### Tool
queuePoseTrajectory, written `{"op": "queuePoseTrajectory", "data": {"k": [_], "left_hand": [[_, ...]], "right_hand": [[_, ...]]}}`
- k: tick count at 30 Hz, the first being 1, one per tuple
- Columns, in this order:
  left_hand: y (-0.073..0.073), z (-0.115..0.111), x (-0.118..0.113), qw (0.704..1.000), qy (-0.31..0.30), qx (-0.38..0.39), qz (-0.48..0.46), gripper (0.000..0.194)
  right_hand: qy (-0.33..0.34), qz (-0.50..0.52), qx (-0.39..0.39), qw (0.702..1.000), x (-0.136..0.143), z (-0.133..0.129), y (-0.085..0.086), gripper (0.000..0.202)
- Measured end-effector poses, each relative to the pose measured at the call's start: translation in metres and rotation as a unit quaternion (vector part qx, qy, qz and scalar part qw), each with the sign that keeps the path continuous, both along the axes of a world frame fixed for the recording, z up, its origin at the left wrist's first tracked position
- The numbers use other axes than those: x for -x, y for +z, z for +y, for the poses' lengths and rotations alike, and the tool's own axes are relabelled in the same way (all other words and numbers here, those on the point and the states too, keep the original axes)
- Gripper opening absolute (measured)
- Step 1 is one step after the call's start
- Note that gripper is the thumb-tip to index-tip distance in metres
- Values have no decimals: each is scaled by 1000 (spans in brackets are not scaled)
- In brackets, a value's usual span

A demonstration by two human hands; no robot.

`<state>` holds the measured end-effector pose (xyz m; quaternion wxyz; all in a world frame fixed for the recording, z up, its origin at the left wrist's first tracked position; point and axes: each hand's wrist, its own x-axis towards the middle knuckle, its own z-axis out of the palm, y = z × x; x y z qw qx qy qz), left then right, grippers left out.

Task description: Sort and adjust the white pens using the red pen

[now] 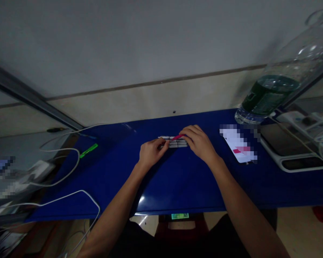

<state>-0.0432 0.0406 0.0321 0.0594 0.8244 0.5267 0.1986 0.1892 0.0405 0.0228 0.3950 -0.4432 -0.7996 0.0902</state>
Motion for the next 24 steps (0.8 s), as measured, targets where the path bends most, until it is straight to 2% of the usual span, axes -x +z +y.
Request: {"op": "queuePoseTrajectory", "data": {"k": [10,16,20,24], "left_hand": [[2,0,-1,999,-42,9,25,42],[1,-4,-5,997,-65,13,39,39],[1,-5,-7,995,-97,29,22,38],[5,-4,-5,993,-103,55,-11,38]], "right_hand": [[20,38,22,999,6,-1,-1,19],[78,38,65,994,19,-4,-5,18],[62,61,120,989,25,-5,-10,20],[45,70,179,980,25,-5,-10,30]]}}
